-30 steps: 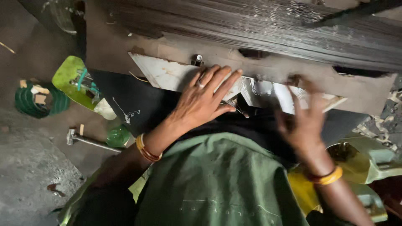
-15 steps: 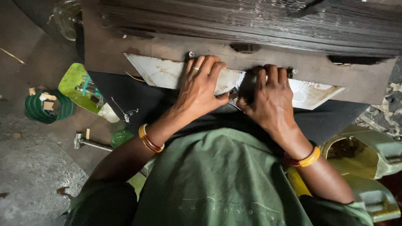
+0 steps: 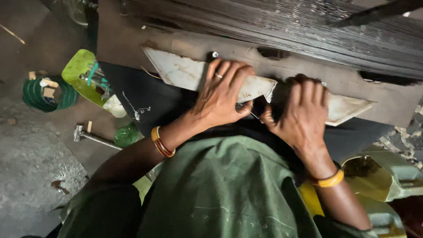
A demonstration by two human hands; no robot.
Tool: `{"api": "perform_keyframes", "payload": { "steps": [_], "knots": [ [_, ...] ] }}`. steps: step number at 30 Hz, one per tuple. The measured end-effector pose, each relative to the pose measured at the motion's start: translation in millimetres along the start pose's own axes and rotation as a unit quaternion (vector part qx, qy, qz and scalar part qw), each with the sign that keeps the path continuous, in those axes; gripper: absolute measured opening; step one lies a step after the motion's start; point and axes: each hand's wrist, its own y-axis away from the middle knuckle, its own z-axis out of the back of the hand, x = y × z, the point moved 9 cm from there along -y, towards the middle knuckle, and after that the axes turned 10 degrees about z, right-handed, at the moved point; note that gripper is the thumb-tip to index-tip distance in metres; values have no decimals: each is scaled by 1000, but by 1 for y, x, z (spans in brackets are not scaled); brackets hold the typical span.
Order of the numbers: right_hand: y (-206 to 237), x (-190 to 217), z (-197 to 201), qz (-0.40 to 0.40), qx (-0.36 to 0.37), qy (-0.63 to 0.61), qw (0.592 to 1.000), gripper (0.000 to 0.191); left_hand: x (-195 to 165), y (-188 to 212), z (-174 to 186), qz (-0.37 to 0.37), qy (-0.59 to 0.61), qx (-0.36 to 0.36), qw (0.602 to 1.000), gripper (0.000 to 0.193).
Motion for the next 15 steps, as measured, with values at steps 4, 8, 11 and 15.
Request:
{"api": "perform_keyframes", "payload": {
  "steps": [4, 8, 11, 15],
  "knots": [
    [24, -13, -8, -23, 17, 27, 999, 46, -16, 28, -8, -217, -121, -100, 964, 54],
    [33, -10, -12, 49, -41, -10, 998, 15, 21, 34, -18, -208, -141, -90, 964, 45],
    [40, -7, -13, 76, -66, -24, 995, 22, 53, 39, 4, -171, -169, -102, 965, 42],
    [46, 1, -14, 121, -109, 32, 986, 36, 122, 43, 90, -47, -174, -116, 977, 30]
  ]
}}
